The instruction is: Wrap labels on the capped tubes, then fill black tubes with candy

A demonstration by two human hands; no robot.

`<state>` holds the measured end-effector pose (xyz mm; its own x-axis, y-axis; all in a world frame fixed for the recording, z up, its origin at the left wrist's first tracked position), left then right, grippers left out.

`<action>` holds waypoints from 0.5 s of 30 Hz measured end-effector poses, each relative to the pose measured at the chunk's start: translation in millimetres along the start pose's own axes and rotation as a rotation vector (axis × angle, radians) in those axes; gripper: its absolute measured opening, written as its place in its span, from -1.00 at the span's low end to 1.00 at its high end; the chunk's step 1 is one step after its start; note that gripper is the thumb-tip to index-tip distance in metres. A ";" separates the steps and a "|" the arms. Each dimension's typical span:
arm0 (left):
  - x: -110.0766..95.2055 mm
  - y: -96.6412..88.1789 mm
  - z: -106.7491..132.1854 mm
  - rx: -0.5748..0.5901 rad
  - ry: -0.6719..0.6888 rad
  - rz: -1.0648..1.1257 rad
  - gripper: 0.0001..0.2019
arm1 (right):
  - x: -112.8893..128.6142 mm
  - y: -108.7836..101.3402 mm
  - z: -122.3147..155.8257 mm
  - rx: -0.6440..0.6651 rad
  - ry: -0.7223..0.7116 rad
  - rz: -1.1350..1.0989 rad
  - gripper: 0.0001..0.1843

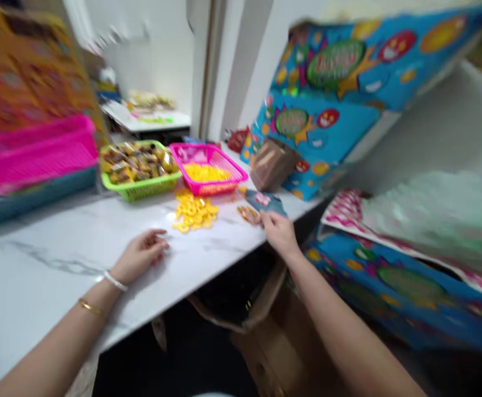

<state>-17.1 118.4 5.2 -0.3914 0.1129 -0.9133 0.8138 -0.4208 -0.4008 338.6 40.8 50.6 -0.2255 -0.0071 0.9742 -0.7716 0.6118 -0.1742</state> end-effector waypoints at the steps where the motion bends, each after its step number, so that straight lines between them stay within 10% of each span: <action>1: 4.5 6.3 -0.8 0.016 -0.008 0.014 -0.49 | -5.3 10.2 9.7 0.054 0.036 -0.059 -0.59; 8: 20.5 12.0 -14.9 0.021 0.024 0.108 -0.53 | 2.2 191.1 36.4 0.496 0.501 -0.432 -0.65; 15: 29.7 9.0 -13.7 0.037 0.008 0.161 -0.52 | 29.2 320.0 -19.2 0.372 0.861 -0.569 -0.48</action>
<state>-15.5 130.3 -26.5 -0.2539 0.0487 -0.9660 0.8490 -0.4672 -0.2467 96.5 251.5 26.1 0.5993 0.4306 0.6749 -0.7954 0.4157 0.4411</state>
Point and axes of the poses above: each hand's wrist, its own z-axis away from the middle knuckle, its own y-axis out of the palm, x = y × z, the point moved 6 cm from there along -z, towards the middle knuckle, and after that the axes turned 14 degrees about -z, right-handed, at the moved point
